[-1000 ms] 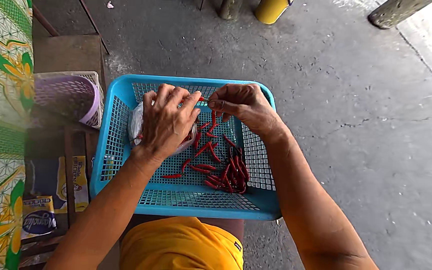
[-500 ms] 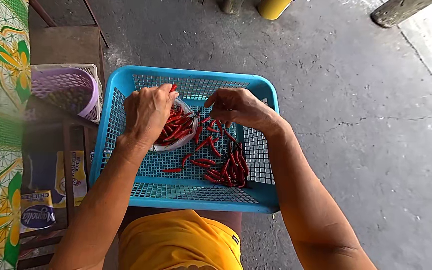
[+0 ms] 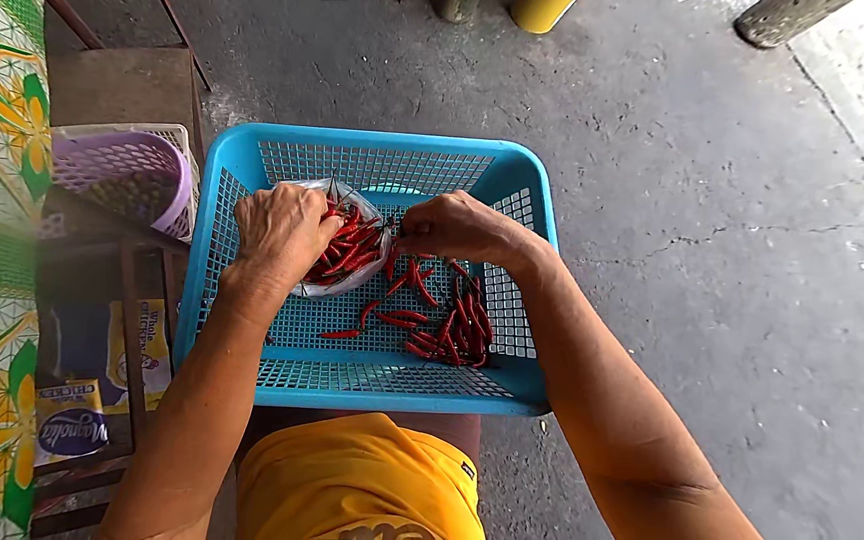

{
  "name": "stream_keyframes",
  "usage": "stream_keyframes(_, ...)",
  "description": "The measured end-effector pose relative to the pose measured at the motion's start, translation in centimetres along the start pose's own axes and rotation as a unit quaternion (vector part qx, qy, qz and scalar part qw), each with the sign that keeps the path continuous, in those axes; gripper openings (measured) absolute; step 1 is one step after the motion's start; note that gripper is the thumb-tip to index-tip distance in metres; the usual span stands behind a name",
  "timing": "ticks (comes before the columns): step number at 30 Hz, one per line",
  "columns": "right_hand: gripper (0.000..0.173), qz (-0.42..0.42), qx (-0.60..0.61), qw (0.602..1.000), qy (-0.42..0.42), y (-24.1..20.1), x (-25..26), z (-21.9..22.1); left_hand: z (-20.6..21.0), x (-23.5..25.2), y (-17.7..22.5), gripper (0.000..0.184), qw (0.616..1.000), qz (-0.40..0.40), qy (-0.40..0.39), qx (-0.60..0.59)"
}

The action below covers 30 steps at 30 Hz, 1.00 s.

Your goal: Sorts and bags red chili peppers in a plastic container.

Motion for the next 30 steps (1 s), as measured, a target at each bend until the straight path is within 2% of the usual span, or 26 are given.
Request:
stream_keyframes(2, 0.018, -0.015, 0.010, 0.999, 0.044, 0.2, -0.5, -0.7, 0.2, -0.1, -0.2, 0.039, 1.000, 0.007, -0.005, -0.003)
stream_keyframes(4, 0.020, -0.014, 0.045, 0.994, 0.099, 0.3, -0.8, -1.3, 0.3, -0.2, -0.2, 0.038, 0.998, 0.034, 0.041, -0.039)
stream_keyframes(6, 0.022, -0.015, 0.116, 0.984, 0.136, 0.0, -0.8, -1.6, 0.5, -0.2, 0.0, 0.037, 0.985, 0.090, 0.086, -0.119)
stream_keyframes(8, 0.019, -0.038, 0.199, 0.966, 0.161, -0.5, -0.6, -1.6, 0.7, 0.0, 0.8, 0.041, 0.967, 0.147, 0.087, -0.191)
stream_keyframes(10, 0.014, -0.064, 0.255, 0.950, 0.169, -1.1, -0.5, -1.5, 1.1, -0.1, 1.8, 0.034, 0.952, 0.183, 0.093, -0.228)
stream_keyframes(12, 0.014, -0.082, 0.262, 0.947, 0.167, -1.4, -0.3, -1.3, 1.2, -0.2, 2.2, 0.024, 0.948, 0.192, 0.109, -0.230)
stream_keyframes(15, 0.018, -0.110, 0.215, 0.962, 0.131, -1.2, -0.3, -1.3, 1.0, -0.1, 1.8, 0.022, 0.954, 0.182, 0.111, -0.212)
stream_keyframes(17, 0.021, -0.095, 0.139, 0.979, 0.111, -0.6, -0.3, -1.2, 0.7, -0.1, 1.1, 0.021, 0.964, 0.154, 0.094, -0.197)
stream_keyframes(20, 0.021, -0.035, 0.014, 0.995, 0.091, 0.5, -0.4, -0.9, -0.2, -0.1, -0.1, 0.021, 0.984, 0.081, 0.042, -0.152)
stream_keyframes(23, 0.036, 0.036, -0.027, 0.999, 0.031, 1.3, -0.2, -0.3, -0.7, -0.2, -1.1, 0.022, 0.994, 0.045, -0.018, -0.095)
stream_keyframes(25, 0.043, 0.075, -0.046, 0.996, 0.010, 1.2, 0.1, 0.2, -0.9, -0.4, -1.4, 0.030, 0.996, 0.040, -0.052, -0.067)
stream_keyframes(27, 0.040, 0.093, -0.065, 0.994, -0.001, 1.0, 0.3, 0.6, -1.0, -0.5, -1.3, 0.037, 0.995, 0.041, -0.055, -0.068)
stream_keyframes(30, 0.025, 0.092, -0.089, 0.992, -0.008, 1.0, 0.7, 1.2, -0.9, -0.5, -1.2, 0.035, 0.994, 0.057, 0.000, -0.097)
Point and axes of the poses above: each hand's wrist, its own x-axis towards the middle knuckle, its own z-axis out of the palm, y = z × x, the point moved 2 cm from there along x, towards the middle knuckle, and after that the axes turned 5 degrees about -z, right-handed, at the moved point
